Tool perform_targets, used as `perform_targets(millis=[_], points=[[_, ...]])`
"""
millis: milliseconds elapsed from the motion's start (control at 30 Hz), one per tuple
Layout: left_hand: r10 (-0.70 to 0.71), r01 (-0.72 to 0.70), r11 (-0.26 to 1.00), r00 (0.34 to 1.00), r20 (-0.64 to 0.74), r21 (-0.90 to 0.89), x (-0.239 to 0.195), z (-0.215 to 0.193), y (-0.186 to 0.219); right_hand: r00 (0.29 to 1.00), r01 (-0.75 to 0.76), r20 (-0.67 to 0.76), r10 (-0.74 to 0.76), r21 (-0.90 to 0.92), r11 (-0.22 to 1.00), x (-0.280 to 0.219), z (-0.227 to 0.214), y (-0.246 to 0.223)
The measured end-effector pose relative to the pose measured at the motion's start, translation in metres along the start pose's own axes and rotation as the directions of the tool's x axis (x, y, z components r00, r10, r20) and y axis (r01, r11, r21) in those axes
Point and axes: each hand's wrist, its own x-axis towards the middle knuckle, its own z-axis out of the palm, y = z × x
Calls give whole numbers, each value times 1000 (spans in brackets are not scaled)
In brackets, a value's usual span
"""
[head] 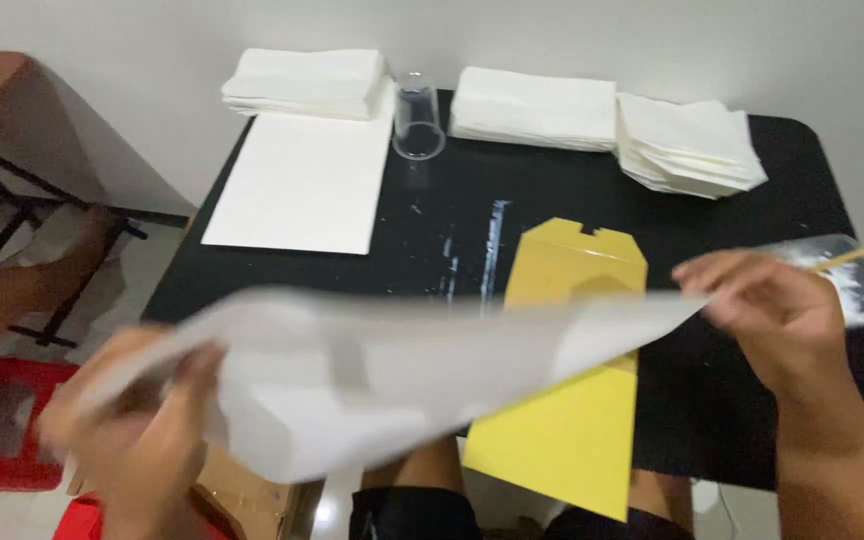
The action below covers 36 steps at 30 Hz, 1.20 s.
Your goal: The person folds a white paper sheet over a yellow template, applies white adhesive with a brush to the folded edges, and presses them down. They then place a new white sheet on the table and position the yellow template on top, folding the white paper around it.
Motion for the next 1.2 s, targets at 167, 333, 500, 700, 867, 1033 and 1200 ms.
perform_targets(millis=[167, 333, 500, 700, 867, 1033, 1200], points=[[-102, 153, 951, 976, 192, -270, 31, 78, 43, 943, -256, -78, 324, 453, 854, -15, 11, -2], [-264, 359, 889, 908, 324, -284, 38, 114, 59, 873, -249, 73, 481, 916, 314, -97, 11, 74], [-326, 465, 845, 840, 434, -265, 34, 140, 47, 643, -509, -68, 762, 706, 492, -103, 8, 49], [-459, 629, 736, 735, 499, -250, 39, 175, 42, 571, -651, -353, 741, 356, 671, -19, -24, 14], [-504, 631, 549, 773, 385, -548, 7, 233, -10, 659, -554, -537, 528, 129, 822, 29, -59, 40], [-198, 370, 820, 900, 389, -438, -28, 264, -25, 487, -554, -641, 593, 297, 777, 39, -71, 61], [20, 107, 977, 817, 576, -185, -19, 278, -5, 380, -516, -671, 636, 417, 748, 25, -88, 90]])
